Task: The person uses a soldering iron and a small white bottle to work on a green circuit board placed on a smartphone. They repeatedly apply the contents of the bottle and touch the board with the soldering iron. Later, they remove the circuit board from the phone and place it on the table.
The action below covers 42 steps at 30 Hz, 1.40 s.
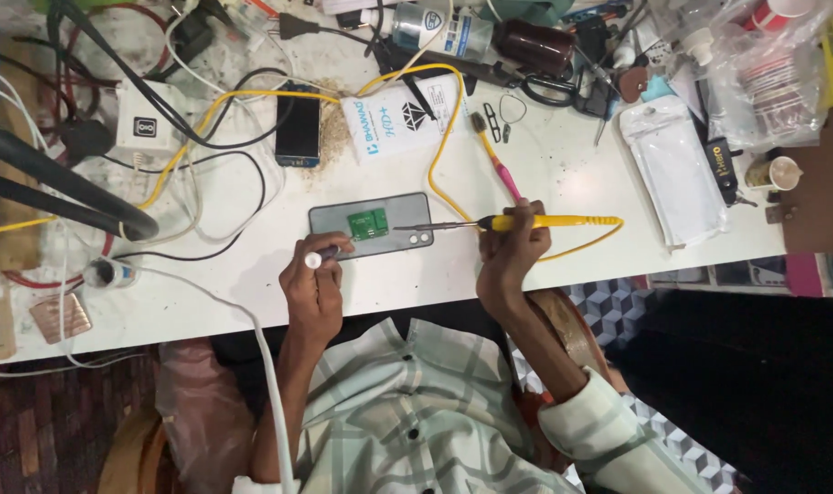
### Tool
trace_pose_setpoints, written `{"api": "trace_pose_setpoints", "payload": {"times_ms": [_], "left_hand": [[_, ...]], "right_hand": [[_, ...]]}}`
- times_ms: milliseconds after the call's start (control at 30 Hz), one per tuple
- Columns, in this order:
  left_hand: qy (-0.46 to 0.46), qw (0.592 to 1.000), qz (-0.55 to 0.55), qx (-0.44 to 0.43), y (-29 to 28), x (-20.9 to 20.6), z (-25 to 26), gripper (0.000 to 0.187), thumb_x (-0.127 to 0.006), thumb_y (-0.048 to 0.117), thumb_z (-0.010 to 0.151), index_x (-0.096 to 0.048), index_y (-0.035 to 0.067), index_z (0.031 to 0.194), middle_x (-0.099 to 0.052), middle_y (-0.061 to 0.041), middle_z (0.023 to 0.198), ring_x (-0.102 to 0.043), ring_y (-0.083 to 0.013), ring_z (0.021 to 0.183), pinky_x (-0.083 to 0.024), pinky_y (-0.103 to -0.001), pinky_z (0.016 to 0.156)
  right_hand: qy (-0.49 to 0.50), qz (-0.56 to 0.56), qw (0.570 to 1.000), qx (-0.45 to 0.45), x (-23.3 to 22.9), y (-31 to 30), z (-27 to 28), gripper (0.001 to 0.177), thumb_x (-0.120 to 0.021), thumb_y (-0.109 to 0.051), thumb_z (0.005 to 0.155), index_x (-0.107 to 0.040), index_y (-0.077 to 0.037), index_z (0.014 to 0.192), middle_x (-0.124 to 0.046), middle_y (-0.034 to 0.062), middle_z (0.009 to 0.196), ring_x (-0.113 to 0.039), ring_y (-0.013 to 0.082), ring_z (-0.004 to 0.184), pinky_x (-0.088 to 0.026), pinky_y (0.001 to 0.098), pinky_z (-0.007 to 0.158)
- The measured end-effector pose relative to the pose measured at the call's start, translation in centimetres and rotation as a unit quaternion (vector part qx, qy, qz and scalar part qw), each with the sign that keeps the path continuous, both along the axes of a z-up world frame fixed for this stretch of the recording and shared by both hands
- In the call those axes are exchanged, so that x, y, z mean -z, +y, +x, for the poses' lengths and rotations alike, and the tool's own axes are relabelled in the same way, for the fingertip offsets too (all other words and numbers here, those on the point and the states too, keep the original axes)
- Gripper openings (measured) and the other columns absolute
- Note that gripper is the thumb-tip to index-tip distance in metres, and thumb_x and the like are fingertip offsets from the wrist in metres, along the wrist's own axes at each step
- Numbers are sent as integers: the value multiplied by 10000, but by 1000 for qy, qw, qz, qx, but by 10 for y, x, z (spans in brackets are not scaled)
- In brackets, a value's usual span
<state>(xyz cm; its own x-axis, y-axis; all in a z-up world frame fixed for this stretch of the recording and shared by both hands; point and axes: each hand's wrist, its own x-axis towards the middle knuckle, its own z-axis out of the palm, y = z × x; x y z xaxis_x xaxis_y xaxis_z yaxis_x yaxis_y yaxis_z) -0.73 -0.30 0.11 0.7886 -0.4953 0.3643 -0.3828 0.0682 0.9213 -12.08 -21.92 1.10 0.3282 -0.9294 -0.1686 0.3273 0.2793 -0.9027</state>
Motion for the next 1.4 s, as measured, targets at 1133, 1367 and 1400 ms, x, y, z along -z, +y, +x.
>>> {"api": "trace_pose_setpoints", "payload": {"times_ms": [1133,1367,1400], "left_hand": [[17,1000,-10,-6,1,7,0,264,-367,-5,1052,-611,-59,1140,-693,-126,1029,-477,-79,578,-390,-243,502],[14,1000,-17,-4,-1,7,4,254,-384,45,1083,-612,-46,1148,-698,-120,1030,-485,-72,581,-397,-239,503],[15,1000,-15,-3,-1,8,2,258,-382,50,1086,-613,-47,1148,-700,-122,1038,-483,-72,581,-394,-240,503]], "right_hand": [[-27,-51,998,2,4,1,-1,271,-505,-257,1078,-447,-69,892,-398,28,530,-361,127,384,-322,285,385],[-45,-114,991,-56,23,20,2,217,-479,-206,1076,-421,-48,940,-516,80,664,-493,165,472,-505,322,485],[-37,-124,989,-71,27,23,0,224,-475,-208,1086,-423,-45,942,-520,85,658,-506,165,479,-500,314,487]]}}
